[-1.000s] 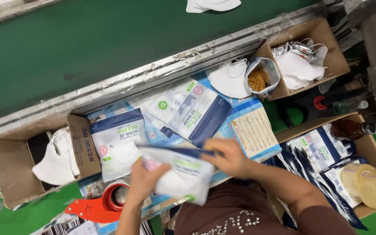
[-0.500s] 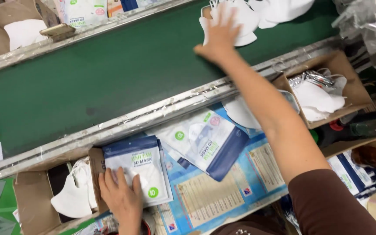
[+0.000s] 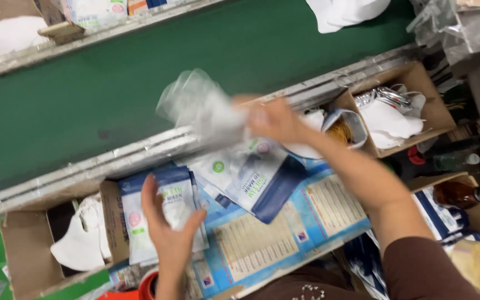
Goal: Packaging face masks into plastic pouches and then sealing them into cardboard boxes.
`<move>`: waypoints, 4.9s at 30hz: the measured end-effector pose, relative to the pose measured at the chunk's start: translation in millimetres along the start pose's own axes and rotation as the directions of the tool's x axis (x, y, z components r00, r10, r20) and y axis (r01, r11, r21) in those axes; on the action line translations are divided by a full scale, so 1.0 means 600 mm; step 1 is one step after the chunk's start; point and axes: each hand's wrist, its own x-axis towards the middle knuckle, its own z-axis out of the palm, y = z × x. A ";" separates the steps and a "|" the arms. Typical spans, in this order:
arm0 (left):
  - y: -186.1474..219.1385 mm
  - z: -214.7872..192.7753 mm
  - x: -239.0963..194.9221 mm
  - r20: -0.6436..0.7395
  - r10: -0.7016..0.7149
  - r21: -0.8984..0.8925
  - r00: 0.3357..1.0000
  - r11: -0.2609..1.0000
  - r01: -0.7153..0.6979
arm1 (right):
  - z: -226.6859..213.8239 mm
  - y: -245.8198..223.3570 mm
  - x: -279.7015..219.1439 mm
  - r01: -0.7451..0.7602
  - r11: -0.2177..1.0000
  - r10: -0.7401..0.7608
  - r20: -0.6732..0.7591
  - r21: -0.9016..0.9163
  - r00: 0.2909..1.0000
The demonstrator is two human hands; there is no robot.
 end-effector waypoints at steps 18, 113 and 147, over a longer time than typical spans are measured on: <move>-0.106 0.030 -0.214 0.774 -0.237 -0.114 0.587 0.860 0.498 | 0.098 -0.127 -0.439 -0.365 0.160 0.269 0.315 0.917 0.910; 0.067 0.200 -0.182 0.134 0.482 0.011 0.866 0.873 -0.487 | 0.199 -0.074 -0.419 0.007 -0.091 0.706 0.060 0.996 0.706; 0.111 0.087 -0.170 0.643 0.285 -0.244 0.711 0.956 -0.162 | 0.050 -0.158 -0.463 -0.308 0.933 0.310 0.022 0.187 0.951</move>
